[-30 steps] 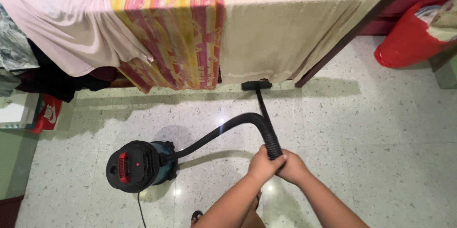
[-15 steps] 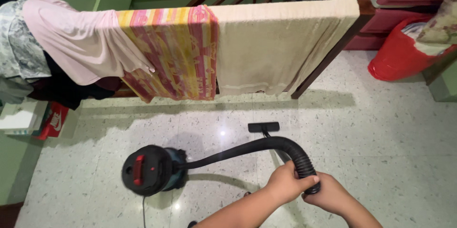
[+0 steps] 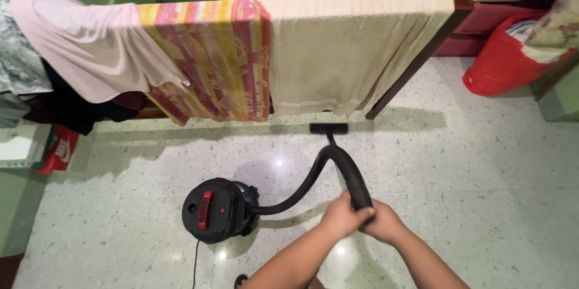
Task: The person vacuums the tiled floor using a vacuum cleaner by moving the nozzle across various areas of the room near furniture and storage bins.
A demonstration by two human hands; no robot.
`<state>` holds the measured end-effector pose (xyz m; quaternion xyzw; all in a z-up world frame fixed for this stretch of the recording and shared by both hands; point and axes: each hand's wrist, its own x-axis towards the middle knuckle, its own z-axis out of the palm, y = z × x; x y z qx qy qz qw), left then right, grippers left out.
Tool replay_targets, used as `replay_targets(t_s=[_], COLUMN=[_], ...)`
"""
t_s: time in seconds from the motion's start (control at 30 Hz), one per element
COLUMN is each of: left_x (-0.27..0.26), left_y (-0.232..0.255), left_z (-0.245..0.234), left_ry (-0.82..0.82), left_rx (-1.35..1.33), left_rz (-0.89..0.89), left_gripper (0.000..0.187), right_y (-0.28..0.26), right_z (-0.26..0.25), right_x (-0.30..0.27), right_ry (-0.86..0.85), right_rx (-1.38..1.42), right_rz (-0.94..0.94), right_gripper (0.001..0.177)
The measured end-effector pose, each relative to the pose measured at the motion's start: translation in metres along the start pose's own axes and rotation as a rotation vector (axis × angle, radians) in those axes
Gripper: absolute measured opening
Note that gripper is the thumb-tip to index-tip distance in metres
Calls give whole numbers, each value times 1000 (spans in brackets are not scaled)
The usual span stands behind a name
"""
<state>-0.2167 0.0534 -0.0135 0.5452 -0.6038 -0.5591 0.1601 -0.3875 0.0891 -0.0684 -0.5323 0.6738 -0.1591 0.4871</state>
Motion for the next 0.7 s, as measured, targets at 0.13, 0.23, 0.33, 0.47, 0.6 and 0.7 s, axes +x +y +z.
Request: replay_targets(t_s=[0.13, 0.23, 0.33, 0.47, 0.6, 0.7], left_x=[28, 33, 23, -8, -48, -80], left_y=[1, 0, -8, -20, -29, -27], left_z=[-2, 3, 10, 13, 14, 13], left_ry=[29, 20, -25, -109, -124, -196], left_rx=[122, 142, 180, 176, 157, 83], left_rz=[-83, -136, -144, -108, -32, -15], left_gripper=[60, 59, 59, 58, 59, 63], right_y=[31, 50, 57, 48, 38, 29], right_z=[14, 24, 32, 39, 45, 49], right_x=[51, 62, 48, 7, -45, -80], right_ry=[28, 35, 34, 15, 12, -7], right_rx=[104, 198, 190, 30, 73, 95], right_rz=[17, 7, 10, 136, 158, 182], right_gripper=[46, 46, 47, 49, 49, 47])
